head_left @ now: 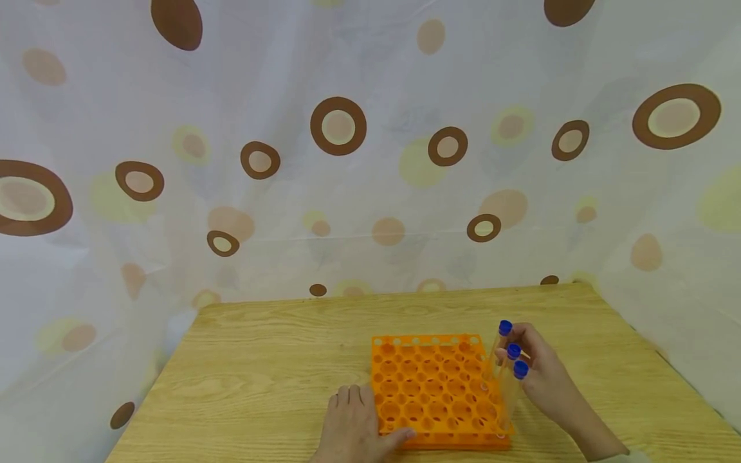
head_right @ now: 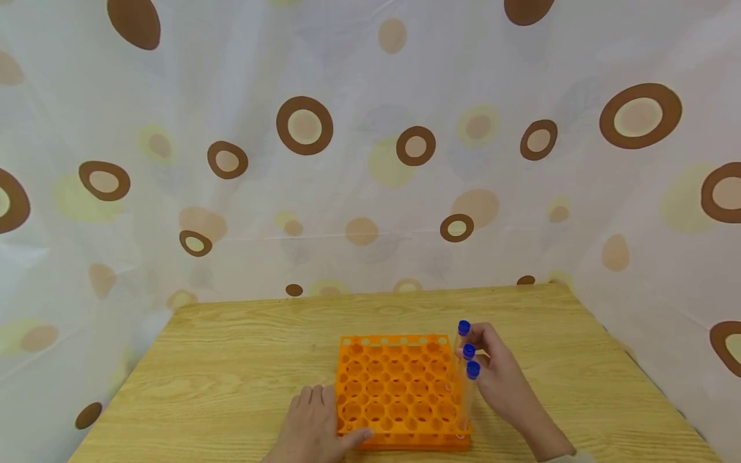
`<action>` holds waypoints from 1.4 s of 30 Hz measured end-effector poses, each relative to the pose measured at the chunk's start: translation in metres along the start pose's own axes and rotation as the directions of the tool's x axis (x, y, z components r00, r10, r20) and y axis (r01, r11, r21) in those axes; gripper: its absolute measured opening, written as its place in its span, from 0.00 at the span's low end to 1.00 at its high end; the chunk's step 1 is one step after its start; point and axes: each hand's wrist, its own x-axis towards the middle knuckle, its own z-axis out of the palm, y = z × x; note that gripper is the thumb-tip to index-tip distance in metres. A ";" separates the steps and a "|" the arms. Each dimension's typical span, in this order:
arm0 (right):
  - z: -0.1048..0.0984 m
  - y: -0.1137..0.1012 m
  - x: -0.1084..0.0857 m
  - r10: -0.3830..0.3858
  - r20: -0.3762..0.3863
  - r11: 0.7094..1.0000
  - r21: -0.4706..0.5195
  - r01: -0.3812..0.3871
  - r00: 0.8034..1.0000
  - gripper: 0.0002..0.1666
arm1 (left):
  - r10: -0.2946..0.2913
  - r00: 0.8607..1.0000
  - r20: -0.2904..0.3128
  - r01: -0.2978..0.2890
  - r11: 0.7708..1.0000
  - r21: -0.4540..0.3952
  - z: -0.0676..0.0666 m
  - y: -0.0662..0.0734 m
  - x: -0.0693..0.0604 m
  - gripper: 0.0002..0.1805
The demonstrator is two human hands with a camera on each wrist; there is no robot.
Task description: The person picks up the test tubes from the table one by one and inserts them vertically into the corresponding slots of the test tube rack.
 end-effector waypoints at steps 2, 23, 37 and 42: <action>0.000 0.000 0.000 0.009 0.003 1.000 -0.002 -0.009 1.000 0.09 | 0.000 1.000 -0.003 0.000 1.000 0.000 0.000 0.000 0.000 0.45; -0.014 -0.002 -0.015 0.246 0.011 0.964 -0.111 -0.243 0.969 0.13 | -0.003 1.000 -0.016 0.003 1.000 0.003 0.001 0.001 -0.001 0.46; -0.020 0.013 -0.045 0.227 0.181 0.934 -0.319 -0.162 0.957 0.05 | 0.006 1.000 -0.012 -0.006 1.000 -0.005 0.001 -0.001 0.000 0.45; -0.019 0.028 -0.055 -0.072 0.326 0.948 -0.271 0.166 0.943 0.07 | 0.003 1.000 0.002 -0.003 1.000 -0.012 0.000 -0.001 0.000 0.46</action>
